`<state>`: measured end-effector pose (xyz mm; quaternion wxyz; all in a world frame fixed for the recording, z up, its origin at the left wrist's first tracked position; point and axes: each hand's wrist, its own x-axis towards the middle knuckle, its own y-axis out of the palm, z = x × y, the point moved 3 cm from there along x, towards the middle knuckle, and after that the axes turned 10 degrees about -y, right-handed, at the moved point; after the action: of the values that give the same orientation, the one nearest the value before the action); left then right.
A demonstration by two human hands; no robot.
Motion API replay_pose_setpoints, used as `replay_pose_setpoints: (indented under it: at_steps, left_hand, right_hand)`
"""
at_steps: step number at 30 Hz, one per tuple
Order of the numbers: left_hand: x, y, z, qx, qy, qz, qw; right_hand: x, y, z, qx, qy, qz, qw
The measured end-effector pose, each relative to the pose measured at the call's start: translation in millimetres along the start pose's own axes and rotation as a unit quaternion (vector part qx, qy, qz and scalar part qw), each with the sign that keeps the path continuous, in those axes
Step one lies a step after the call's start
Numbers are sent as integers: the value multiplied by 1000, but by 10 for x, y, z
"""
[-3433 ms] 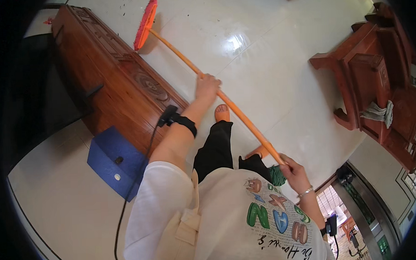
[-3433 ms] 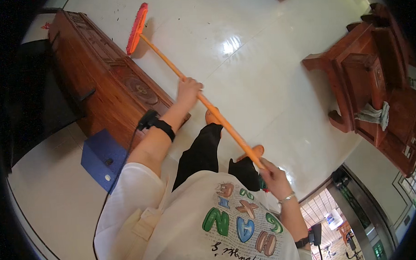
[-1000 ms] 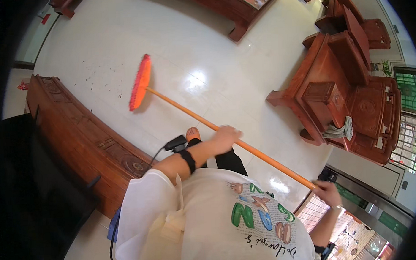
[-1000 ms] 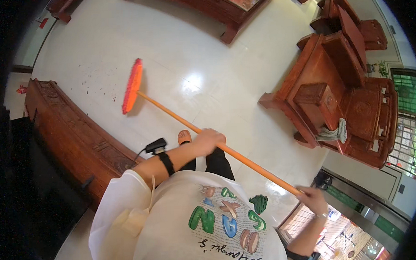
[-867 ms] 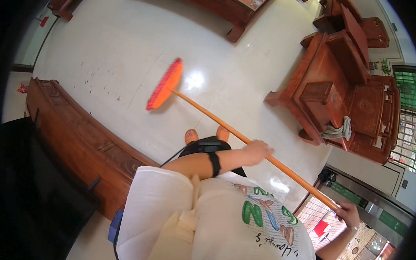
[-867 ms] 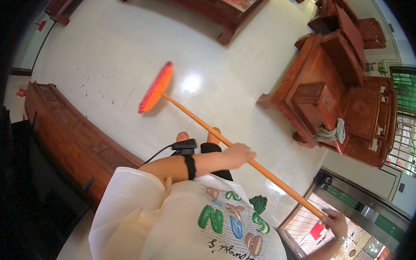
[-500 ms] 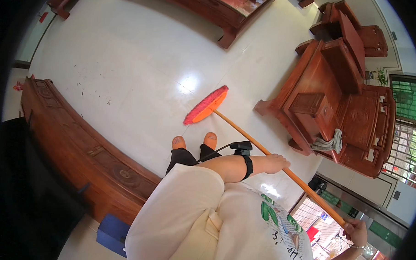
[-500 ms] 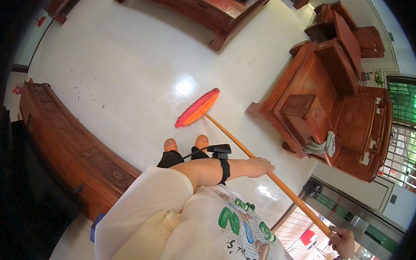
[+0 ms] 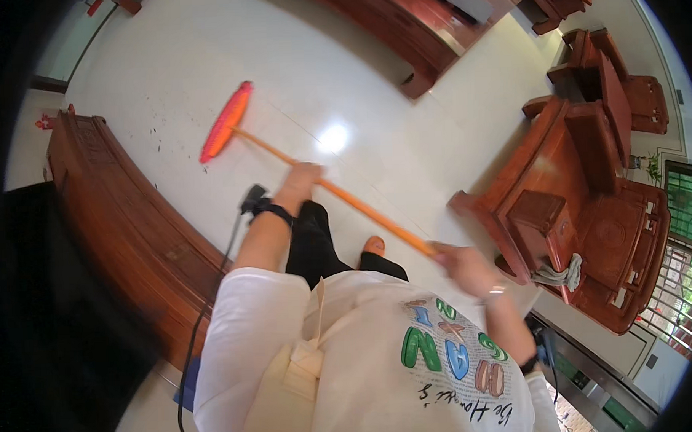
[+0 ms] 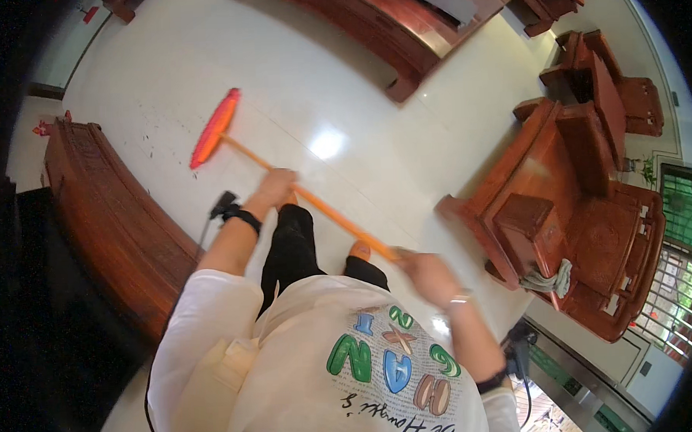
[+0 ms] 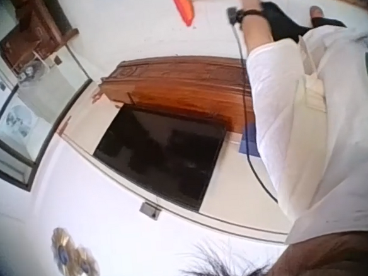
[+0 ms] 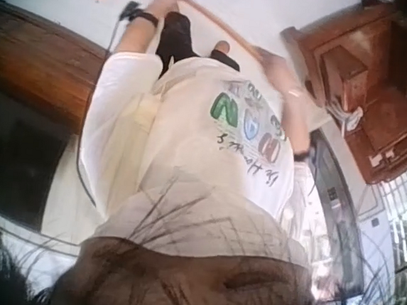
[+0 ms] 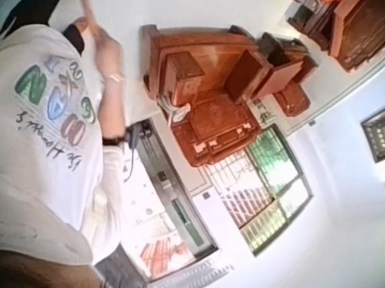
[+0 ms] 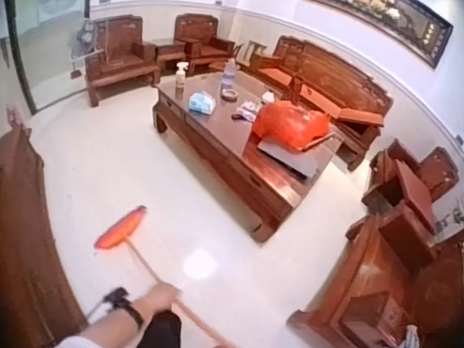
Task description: Sweeping debris from a tiled living room floor into a dustpan.
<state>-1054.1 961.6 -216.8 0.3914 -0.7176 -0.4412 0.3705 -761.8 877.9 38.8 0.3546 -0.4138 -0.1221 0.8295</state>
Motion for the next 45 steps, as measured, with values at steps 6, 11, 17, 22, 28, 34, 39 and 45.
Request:
replay_pose_setpoints:
  at_steps: [6,11,17,22,28,34,39,45]
  left_hand:
    - [-95,-1124,937,87,-140,-62,984]
    - [319,-1108,626,-44,-39,-22,998]
    - [621,-1186,-825,-173,150,36,973]
    - [900,-1380,-1876,-184,294,154,925]
    - [1497,-926,-2021,-262,311,135,904]
    - [1954,-522,-99,-69,90,81,990]
    - [2124,-1431,1298,227,-126,91,962]
    - [2617,-1696,439,-131,11,-63,989]
  right_hand:
    - [856,100,532,-56,-67,-26,996]
    - [542,-594,922,52,13,-69,996]
    - [-720,-1444,830,55,185,-157,969]
    - [-1526,-1914,1268,86,339,-287,892]
    - [-1113,-2451,1157,-5,300,-238,924]
    - [913,-2220,832,10,151,-38,988]
    - [2142,-1671,827,21,-58,17,998]
    - [1688,-2919,812,126,52,-108,985]
